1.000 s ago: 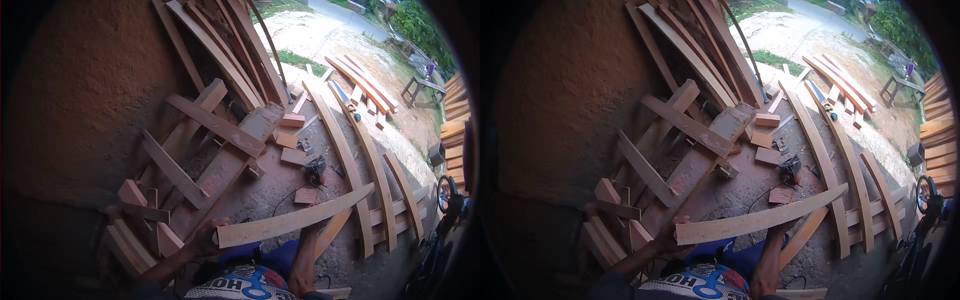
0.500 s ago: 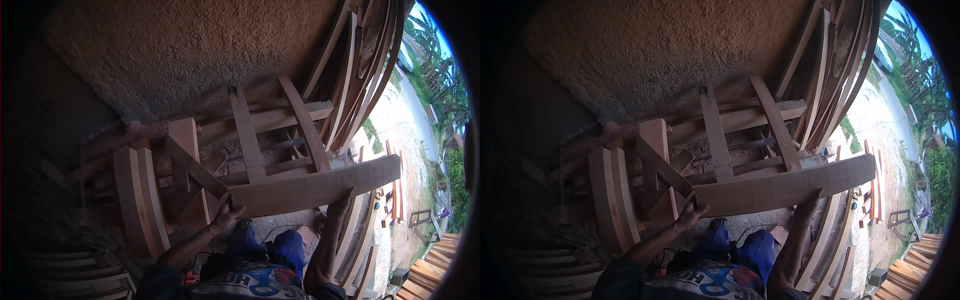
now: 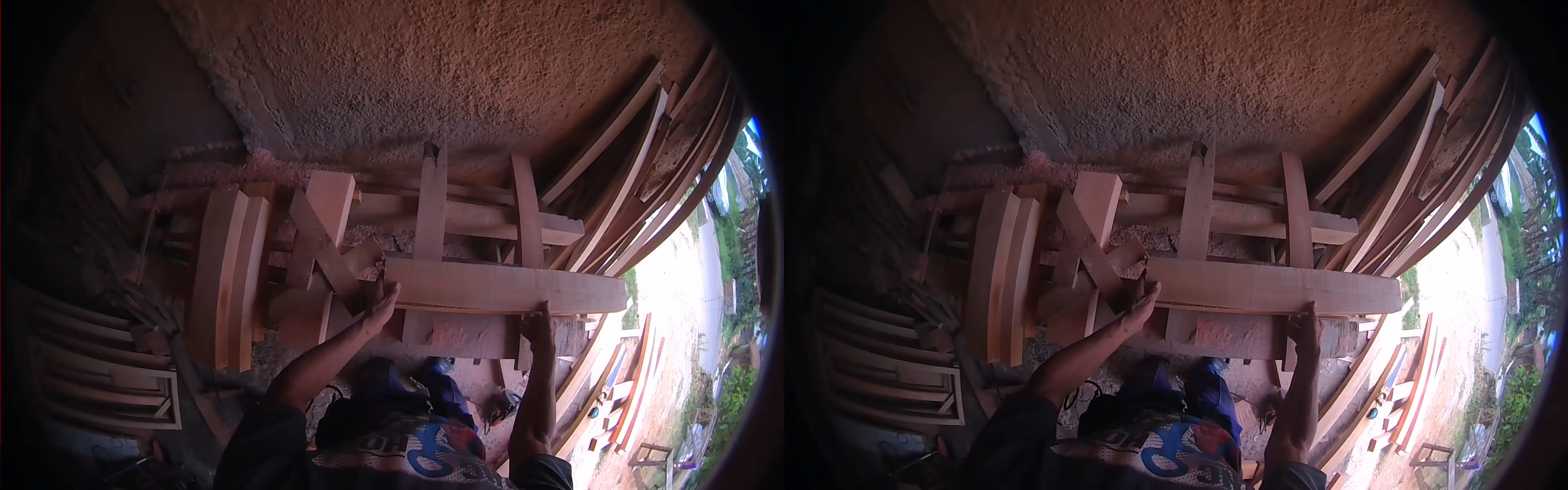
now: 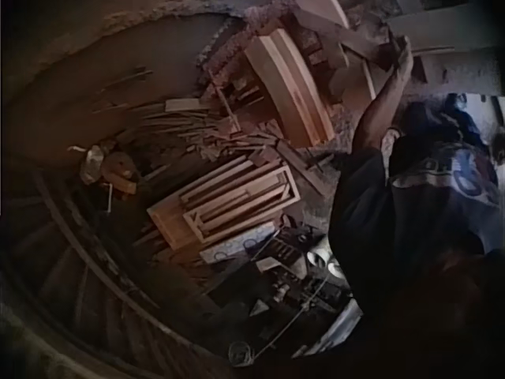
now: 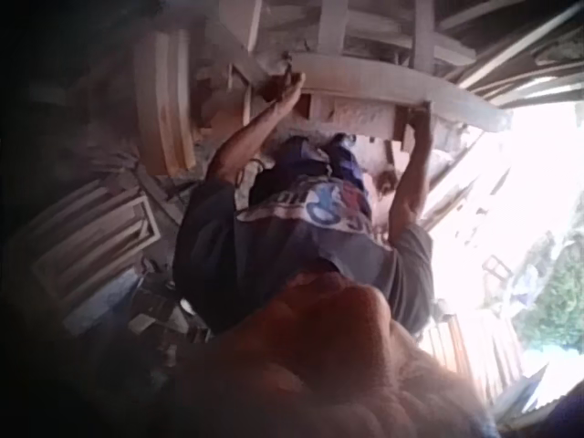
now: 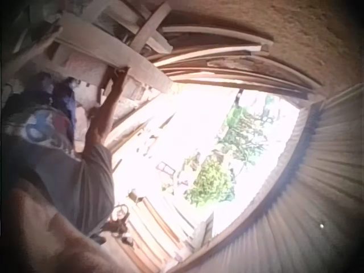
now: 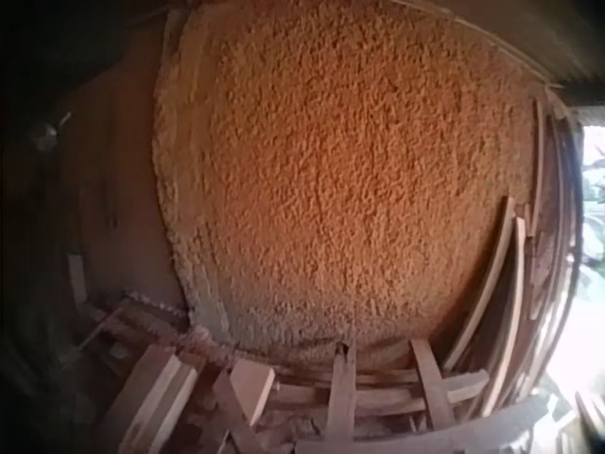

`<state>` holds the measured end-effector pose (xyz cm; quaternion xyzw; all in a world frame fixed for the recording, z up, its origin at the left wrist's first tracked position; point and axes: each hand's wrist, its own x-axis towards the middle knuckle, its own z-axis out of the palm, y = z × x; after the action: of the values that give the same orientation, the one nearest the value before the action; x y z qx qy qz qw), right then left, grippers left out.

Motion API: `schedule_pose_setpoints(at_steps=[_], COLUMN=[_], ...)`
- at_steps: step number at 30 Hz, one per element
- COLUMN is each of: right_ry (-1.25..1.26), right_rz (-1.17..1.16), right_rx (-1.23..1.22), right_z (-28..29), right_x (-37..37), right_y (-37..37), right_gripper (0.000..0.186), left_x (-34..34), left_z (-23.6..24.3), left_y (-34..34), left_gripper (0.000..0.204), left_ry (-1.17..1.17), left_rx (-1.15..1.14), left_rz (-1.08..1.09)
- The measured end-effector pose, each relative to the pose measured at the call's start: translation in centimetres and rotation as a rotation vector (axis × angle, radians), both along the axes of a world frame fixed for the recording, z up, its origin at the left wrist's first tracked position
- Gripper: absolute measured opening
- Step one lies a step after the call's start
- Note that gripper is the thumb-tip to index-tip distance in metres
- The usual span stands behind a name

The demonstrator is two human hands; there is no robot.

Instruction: The person uses a handheld power saw to cut wooden planks into smaller pieces. They repeatedly pick up planks, position them on a wooden support structure, cut them, and place the cut pieces aside. The process is repeated multiple times throughout the clip.

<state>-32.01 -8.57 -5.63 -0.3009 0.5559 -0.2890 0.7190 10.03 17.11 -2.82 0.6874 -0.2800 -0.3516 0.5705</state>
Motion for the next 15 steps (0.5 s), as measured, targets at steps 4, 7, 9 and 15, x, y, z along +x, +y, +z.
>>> schedule_pose_setpoints(at_steps=[4, 7, 9, 15], right_ry=[0.297, 0.420, 0.315, 0.415], right_rz=[0.326, 0.263, 0.262, 0.243], right_rx=[-0.045, -0.086, -0.064, -0.087], right_z=[1.1, 3.1, 1.3, 0.9], right_x=[5.0, 7.3, 3.5, 4.3], right_y=[0.5, 2.0, 1.2, 1.9], right_gripper=[0.052, 0.054, 0.054, 0.059], left_x=[1.9, 1.1, -1.2, 2.6], left_z=[-3.9, -3.6, 2.0, 8.9], left_y=[2.9, 3.3, 1.9, 11.1], left_gripper=[0.074, 0.077, 0.076, 0.054], left_ry=[-0.198, -0.334, -0.310, -0.926], left_rx=[0.237, 0.363, 0.322, 0.122], left_rz=[0.155, 0.215, 0.185, 0.332])
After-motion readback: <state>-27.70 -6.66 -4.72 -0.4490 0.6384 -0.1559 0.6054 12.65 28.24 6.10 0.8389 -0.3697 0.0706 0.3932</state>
